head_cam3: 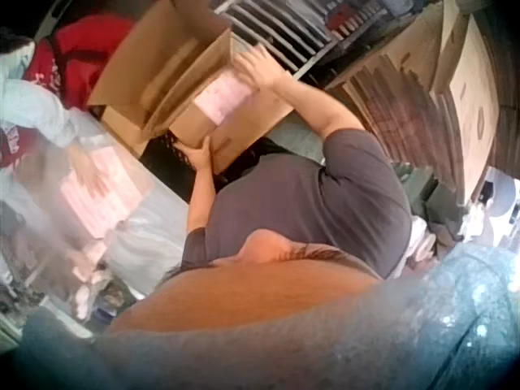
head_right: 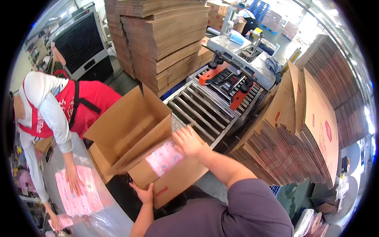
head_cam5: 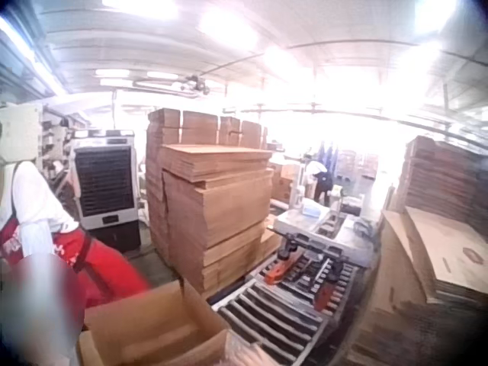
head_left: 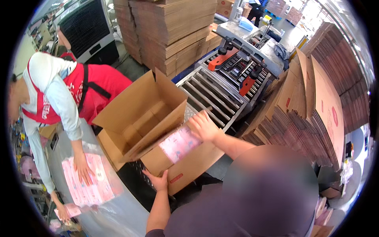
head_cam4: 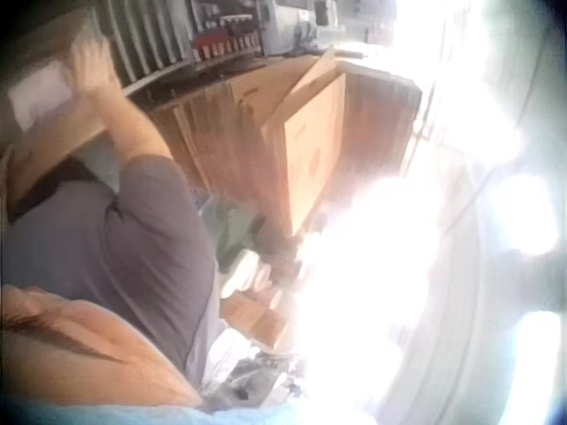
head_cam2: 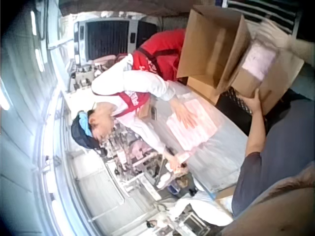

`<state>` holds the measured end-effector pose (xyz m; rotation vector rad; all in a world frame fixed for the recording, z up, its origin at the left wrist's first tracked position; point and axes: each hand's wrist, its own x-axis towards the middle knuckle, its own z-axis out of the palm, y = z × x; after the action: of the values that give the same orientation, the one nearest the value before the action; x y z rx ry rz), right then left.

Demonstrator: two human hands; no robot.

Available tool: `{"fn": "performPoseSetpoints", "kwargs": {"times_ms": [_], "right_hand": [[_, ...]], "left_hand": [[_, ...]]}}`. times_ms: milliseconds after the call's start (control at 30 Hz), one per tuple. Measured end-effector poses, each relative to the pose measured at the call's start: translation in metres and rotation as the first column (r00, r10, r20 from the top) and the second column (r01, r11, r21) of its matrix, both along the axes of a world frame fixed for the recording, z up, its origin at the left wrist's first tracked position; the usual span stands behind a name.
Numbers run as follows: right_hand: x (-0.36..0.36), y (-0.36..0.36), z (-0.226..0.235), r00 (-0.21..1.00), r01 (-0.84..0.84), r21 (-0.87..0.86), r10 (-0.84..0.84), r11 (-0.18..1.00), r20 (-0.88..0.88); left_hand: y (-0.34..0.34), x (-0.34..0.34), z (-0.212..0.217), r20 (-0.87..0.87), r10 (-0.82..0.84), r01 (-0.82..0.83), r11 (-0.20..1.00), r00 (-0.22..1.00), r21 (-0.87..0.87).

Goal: The person places stacks of pink product packages into cardboard boxes and then slides the filled boxes onto a roller conveyor.

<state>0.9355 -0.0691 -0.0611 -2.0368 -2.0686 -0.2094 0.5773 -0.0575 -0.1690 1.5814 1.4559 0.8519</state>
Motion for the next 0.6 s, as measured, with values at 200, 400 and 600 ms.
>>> {"fn": "performPoseSetpoints", "kwargs": {"times_ms": [200, 400, 600], "right_hand": [[-0.006, -0.099, -0.091, 0.989, -0.040, -0.130, 0.020, 0.991, -0.149], [0.096, -0.042, -0.082, 0.984, -0.115, -0.264, 0.072, 0.958, -0.164], [0.204, 0.010, -0.085, 0.970, 0.179, -0.320, -0.221, 0.930, -0.100]], "left_hand": [[-0.022, -0.016, -0.037, 0.179, 0.174, -0.130, 0.963, 0.968, -0.235], [-0.059, 0.096, -0.034, 0.146, 0.270, -0.232, 0.944, 0.952, -0.233], [-0.032, 0.327, -0.036, 0.097, 0.318, -0.284, 0.922, 0.943, -0.261]]}}
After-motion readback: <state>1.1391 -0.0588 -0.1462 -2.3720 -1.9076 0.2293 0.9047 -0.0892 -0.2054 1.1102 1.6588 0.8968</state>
